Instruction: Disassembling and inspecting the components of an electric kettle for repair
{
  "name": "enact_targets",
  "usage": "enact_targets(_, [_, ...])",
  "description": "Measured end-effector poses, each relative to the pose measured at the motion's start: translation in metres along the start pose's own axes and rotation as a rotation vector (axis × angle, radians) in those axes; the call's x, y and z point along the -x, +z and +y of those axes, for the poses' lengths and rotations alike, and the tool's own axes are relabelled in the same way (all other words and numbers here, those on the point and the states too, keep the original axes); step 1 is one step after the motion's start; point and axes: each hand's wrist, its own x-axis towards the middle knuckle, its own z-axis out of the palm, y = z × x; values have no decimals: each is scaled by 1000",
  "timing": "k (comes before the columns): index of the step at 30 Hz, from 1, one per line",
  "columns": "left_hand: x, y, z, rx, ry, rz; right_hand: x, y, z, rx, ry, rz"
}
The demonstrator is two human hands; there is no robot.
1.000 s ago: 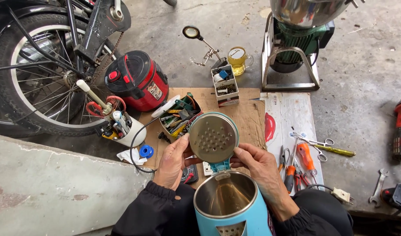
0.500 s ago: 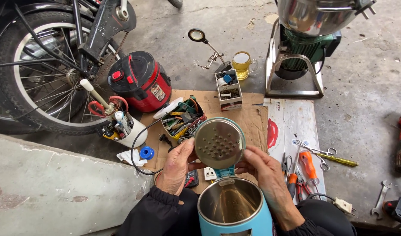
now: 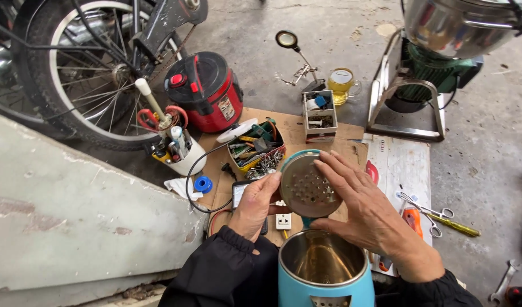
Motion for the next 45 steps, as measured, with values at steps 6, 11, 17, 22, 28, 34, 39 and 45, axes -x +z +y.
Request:
enact_targets(6, [-4,-4,-3,-32,30,-18,-4,13,6,96,-56,37])
enact_targets(11, [2,2,6,-109,101,22,-5,20,6,47,17,42])
enact_targets(17, [0,0,5,-128,141,24,-11,19,0,-55,21,45])
enact_targets(22, [-1,1,5,-171,162,56,-9,23,6,-40,-12,55])
enact_targets(28, [-1,2,4,-303,245,114,-7,23,8,-26,-6,60])
enact_targets(34, [0,5,10,-156,157,76,-8,21,7,-69,-28,75])
enact_targets(39, [2,6,13,-142,139,77,-8,19,4,-78,-35,75])
enact_targets(45, [1,6,10,-154,165,102,-8,19,3,-120,1,59])
